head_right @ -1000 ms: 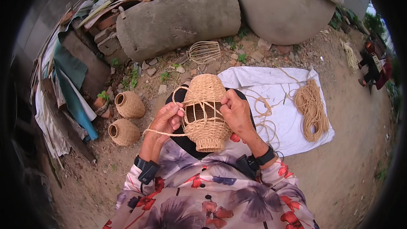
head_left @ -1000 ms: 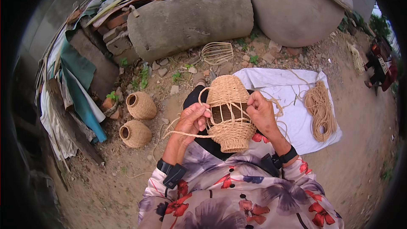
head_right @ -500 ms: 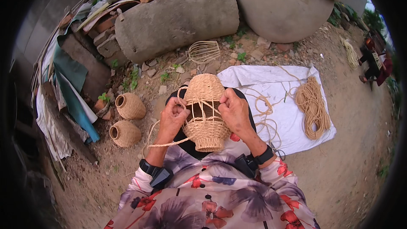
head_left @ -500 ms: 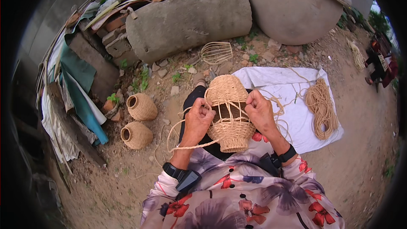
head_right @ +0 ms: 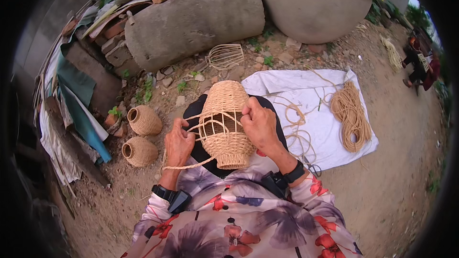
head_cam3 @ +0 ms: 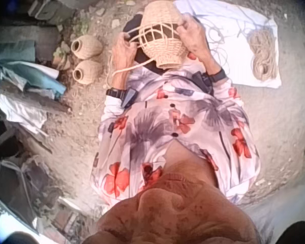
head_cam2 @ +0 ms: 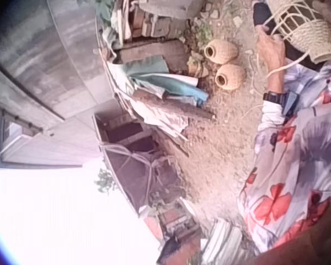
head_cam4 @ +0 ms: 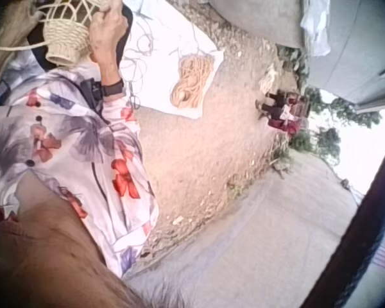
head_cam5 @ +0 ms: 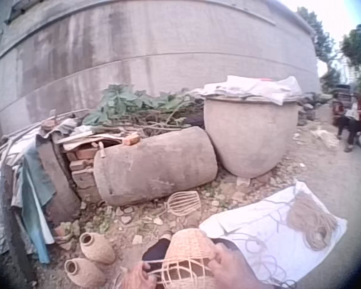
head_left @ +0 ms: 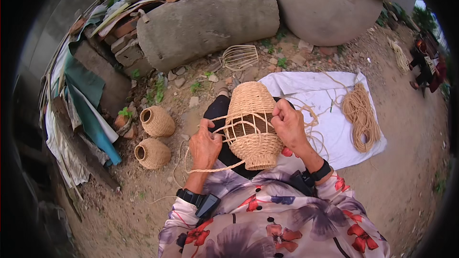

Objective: Weaving a small wicker basket by hand using thin strips of material.

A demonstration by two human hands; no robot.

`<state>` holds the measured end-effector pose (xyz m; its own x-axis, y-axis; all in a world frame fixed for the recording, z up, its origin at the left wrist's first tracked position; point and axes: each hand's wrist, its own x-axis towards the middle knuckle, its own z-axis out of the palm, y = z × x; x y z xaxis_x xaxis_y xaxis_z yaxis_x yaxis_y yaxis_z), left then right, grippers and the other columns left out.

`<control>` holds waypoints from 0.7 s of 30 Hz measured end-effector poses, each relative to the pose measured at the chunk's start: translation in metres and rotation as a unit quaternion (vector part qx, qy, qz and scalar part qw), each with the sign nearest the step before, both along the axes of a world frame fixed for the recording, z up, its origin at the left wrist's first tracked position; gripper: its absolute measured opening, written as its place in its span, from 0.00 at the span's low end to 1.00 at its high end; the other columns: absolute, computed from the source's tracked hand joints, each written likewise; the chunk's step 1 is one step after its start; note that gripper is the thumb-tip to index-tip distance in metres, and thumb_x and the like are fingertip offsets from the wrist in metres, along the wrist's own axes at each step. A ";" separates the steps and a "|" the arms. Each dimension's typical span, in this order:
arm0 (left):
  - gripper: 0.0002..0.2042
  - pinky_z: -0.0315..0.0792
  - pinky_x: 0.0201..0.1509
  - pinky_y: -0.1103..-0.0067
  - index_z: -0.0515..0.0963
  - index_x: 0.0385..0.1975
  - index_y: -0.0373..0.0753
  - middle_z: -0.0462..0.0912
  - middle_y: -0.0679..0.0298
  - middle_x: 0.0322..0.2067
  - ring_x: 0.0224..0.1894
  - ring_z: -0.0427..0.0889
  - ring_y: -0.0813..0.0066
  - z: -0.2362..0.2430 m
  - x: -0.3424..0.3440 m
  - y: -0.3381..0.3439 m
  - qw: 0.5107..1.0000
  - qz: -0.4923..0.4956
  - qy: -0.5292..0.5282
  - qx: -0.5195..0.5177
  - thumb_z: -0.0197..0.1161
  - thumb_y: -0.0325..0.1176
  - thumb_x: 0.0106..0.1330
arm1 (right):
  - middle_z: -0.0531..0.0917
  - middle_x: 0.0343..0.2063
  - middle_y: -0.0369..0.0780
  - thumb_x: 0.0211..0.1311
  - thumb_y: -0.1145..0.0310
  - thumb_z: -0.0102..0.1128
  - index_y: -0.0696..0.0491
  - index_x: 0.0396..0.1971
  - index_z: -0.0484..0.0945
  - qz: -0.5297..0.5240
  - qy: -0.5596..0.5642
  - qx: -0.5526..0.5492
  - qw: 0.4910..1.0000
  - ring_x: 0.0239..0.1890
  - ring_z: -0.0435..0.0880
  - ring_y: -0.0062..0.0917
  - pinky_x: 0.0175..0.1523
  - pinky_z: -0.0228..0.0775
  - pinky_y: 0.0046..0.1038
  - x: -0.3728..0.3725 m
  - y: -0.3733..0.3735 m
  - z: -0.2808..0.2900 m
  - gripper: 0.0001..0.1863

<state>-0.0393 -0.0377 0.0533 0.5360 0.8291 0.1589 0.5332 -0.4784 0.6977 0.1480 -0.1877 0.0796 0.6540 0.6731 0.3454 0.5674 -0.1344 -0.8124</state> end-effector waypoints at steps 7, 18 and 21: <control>0.17 0.69 0.26 0.79 0.71 0.39 0.40 0.76 0.67 0.19 0.20 0.74 0.78 -0.030 -0.050 0.059 0.973 0.100 -0.113 -0.176 0.64 0.29 0.47 | 0.72 0.11 0.39 0.47 0.81 0.52 0.56 0.24 0.68 0.015 0.029 0.016 0.999 0.13 0.72 0.23 0.22 0.61 0.26 -0.006 0.000 0.003 0.04; 0.08 0.71 0.33 0.71 0.81 0.31 0.39 0.73 0.60 0.24 0.30 0.77 0.64 0.051 0.000 -0.002 0.963 -0.228 -0.021 0.144 0.64 0.31 0.52 | 0.70 0.11 0.36 0.49 0.80 0.51 0.56 0.24 0.68 0.031 0.043 -0.005 0.999 0.13 0.68 0.18 0.21 0.59 0.24 0.007 -0.006 -0.003 0.04; 0.05 0.70 0.27 0.71 0.81 0.26 0.38 0.75 0.59 0.21 0.24 0.78 0.62 0.045 0.005 -0.001 0.955 -0.234 -0.032 0.179 0.63 0.30 0.51 | 0.71 0.11 0.37 0.49 0.80 0.51 0.56 0.24 0.68 0.027 0.054 0.007 0.998 0.14 0.69 0.18 0.21 0.60 0.24 0.004 -0.005 -0.002 0.03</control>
